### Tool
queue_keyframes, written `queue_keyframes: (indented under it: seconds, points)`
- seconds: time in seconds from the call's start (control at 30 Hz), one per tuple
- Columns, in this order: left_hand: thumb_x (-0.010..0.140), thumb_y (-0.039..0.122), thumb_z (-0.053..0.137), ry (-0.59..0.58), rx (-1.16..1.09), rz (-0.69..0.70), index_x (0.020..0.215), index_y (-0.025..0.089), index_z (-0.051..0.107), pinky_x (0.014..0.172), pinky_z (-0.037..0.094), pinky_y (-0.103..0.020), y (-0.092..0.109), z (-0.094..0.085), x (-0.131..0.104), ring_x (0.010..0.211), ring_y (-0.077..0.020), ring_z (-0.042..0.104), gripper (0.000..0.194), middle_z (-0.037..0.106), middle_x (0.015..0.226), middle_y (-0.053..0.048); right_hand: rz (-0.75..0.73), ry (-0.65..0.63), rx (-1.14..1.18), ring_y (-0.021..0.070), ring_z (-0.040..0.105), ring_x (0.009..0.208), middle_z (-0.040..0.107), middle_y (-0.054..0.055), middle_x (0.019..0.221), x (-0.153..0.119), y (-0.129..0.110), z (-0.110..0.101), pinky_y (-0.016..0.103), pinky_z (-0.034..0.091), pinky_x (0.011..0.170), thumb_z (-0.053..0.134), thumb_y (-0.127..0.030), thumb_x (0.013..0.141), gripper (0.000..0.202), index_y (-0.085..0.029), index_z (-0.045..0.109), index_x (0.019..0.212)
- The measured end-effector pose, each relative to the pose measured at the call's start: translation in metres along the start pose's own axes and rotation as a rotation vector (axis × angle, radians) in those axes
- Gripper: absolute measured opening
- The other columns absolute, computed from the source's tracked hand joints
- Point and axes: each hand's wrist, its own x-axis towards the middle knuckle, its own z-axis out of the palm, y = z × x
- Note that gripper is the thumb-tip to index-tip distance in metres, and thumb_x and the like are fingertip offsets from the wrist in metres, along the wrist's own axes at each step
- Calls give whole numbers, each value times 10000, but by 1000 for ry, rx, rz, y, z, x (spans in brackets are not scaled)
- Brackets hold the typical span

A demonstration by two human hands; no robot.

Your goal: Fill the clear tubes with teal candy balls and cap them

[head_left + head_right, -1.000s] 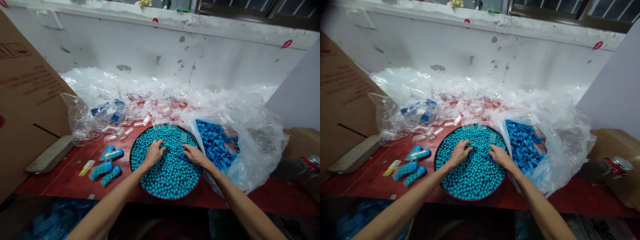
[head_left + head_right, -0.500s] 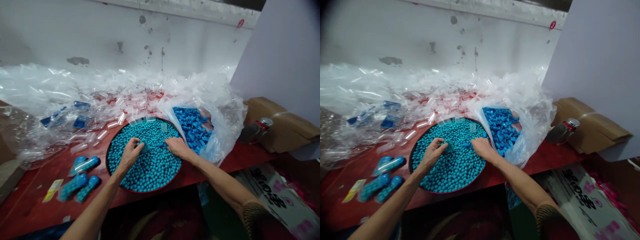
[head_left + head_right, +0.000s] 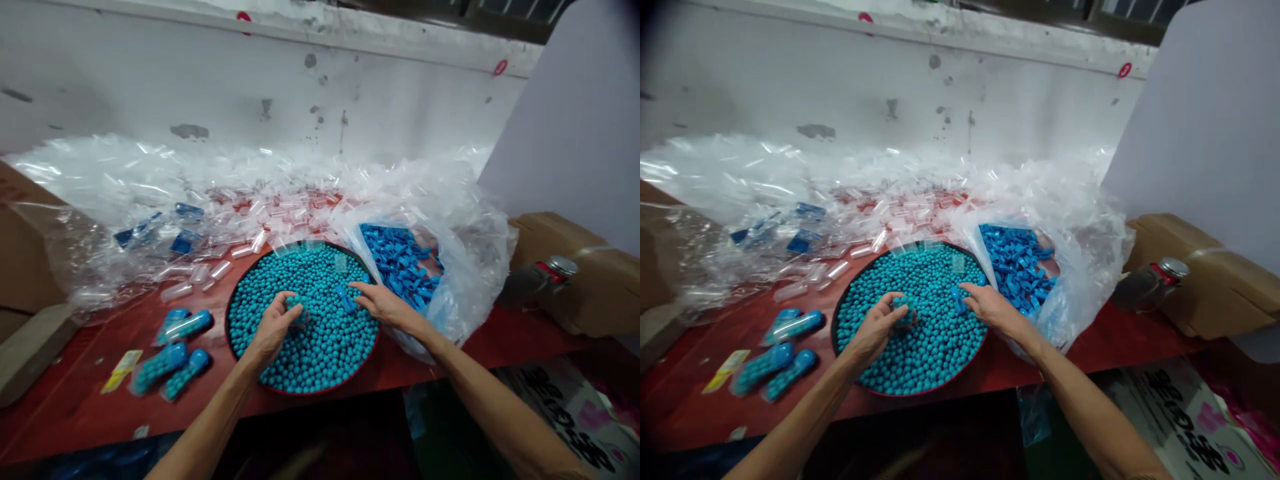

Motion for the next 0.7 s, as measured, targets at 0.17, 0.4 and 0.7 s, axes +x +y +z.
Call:
queue_keyframes:
  seconds: [0.17,0.4,0.7]
  points:
    - [659,344,596,-41,59,-4,906,194,410,380,339,-150,-6,0,-6,482,-89,531,344,560,636,43,-198,62,-296,198,509,959,497,68,1179,4,12,0,307,401,768,408,-146,814,394,-280,478,1179]
    - [701,297,541,-116,159,9,908,184,421,387,348,-145,-12,5,-12,493,-75,521,265,508,629,55,-300,1,-386,241,442,1076,569,101,1055,23,8,23,407,328,877,468,-166,802,198,-170,569,971]
    - [717,230,515,-101,145,32,882,180,420,381,311,-136,-13,11,-18,424,-27,374,197,432,610,82,-383,85,-89,149,546,750,563,60,853,21,-53,40,242,437,664,343,-180,859,396,-197,370,1254]
